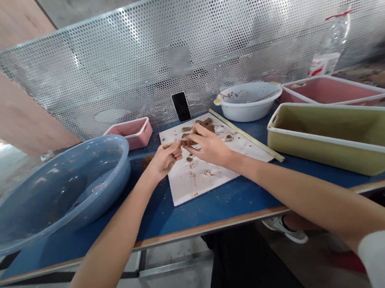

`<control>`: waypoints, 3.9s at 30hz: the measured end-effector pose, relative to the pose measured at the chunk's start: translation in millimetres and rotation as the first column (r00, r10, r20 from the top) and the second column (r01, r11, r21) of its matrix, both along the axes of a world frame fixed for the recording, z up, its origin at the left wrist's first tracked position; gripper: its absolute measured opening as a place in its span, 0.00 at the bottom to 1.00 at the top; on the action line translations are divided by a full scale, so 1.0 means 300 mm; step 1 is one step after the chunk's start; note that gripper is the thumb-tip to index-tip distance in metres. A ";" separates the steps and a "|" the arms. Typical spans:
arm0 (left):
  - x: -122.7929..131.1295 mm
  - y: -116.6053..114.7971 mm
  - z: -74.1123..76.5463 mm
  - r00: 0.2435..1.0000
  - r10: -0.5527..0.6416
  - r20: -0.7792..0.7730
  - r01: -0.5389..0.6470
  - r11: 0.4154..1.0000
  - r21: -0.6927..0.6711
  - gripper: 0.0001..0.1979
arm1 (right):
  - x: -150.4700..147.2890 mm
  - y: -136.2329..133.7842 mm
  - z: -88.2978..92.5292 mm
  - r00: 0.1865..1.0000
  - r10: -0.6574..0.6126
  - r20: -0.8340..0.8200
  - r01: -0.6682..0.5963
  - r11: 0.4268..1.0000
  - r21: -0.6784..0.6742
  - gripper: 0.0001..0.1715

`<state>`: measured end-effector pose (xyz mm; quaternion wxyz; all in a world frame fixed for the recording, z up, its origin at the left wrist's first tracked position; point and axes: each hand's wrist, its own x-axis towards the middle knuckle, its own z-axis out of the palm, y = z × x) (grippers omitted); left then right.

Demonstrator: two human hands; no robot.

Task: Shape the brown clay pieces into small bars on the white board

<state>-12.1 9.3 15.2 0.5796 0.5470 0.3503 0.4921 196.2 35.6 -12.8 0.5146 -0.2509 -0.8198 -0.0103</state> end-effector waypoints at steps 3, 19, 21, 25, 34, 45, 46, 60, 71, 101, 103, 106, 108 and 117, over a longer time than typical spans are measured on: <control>0.002 -0.002 0.002 1.000 0.009 0.003 -0.009 1.000 -0.016 0.25 | 0.000 -0.001 -0.002 1.000 -0.015 0.003 0.015 1.000 -0.011 0.09; -0.006 0.022 -0.019 0.995 0.092 0.029 -0.089 0.993 -0.076 0.30 | 0.012 -0.009 0.012 0.996 0.067 -0.054 -0.072 0.994 -0.081 0.15; -0.005 0.025 -0.021 0.992 0.118 0.035 -0.114 0.989 -0.097 0.32 | 0.016 -0.011 0.018 0.992 0.092 -0.082 -0.099 0.991 -0.092 0.15; -0.003 0.028 -0.025 0.991 0.133 0.034 -0.130 0.988 -0.087 0.30 | 0.018 -0.005 0.019 0.992 0.074 -0.099 -0.085 0.990 -0.110 0.15; -0.010 0.018 -0.022 0.999 0.037 0.027 -0.036 0.999 -0.027 0.25 | 0.011 0.010 0.001 0.991 0.043 -0.129 -0.057 0.992 -0.110 0.14; -0.003 0.012 -0.017 0.996 0.091 0.026 -0.090 0.995 -0.033 0.28 | 0.011 0.002 0.010 0.991 0.041 -0.124 -0.053 0.994 -0.092 0.14; -0.003 0.012 -0.017 0.997 0.075 0.020 -0.074 0.997 -0.026 0.28 | 0.011 0.002 0.009 0.992 0.037 -0.120 -0.049 0.994 -0.095 0.14; -0.006 0.023 -0.036 0.997 -0.001 -0.074 0.007 0.997 0.075 0.32 | 0.029 0.033 0.025 0.976 0.218 0.005 -0.212 0.957 -0.200 0.16; -0.003 0.043 -0.051 0.998 0.053 -0.029 -0.053 0.999 0.003 0.26 | 0.013 0.014 0.010 0.986 0.156 -0.051 -0.163 0.971 -0.176 0.16; -0.003 0.027 -0.021 0.995 0.098 -0.013 -0.099 0.991 -0.096 0.10 | 0.008 0.020 0.007 0.990 0.133 -0.045 -0.140 0.957 -0.255 0.25; -0.004 0.028 -0.022 0.995 0.103 -0.014 -0.104 0.990 -0.097 0.10 | 0.006 0.020 0.007 0.991 0.122 -0.049 -0.130 0.958 -0.255 0.25; -0.004 0.028 -0.022 0.993 0.113 -0.014 -0.114 0.988 -0.102 0.10 | 0.003 0.020 0.010 0.991 0.112 -0.076 -0.126 0.968 -0.216 0.24; -0.005 0.029 -0.022 0.994 0.112 -0.017 -0.113 0.989 -0.099 0.10 | 0.004 0.017 0.014 0.990 0.117 -0.076 -0.131 0.966 -0.221 0.25; -0.007 0.034 -0.030 0.993 0.114 -0.032 -0.117 0.989 -0.087 0.12 | 0.005 0.022 0.003 0.991 0.122 -0.050 -0.130 0.965 -0.226 0.21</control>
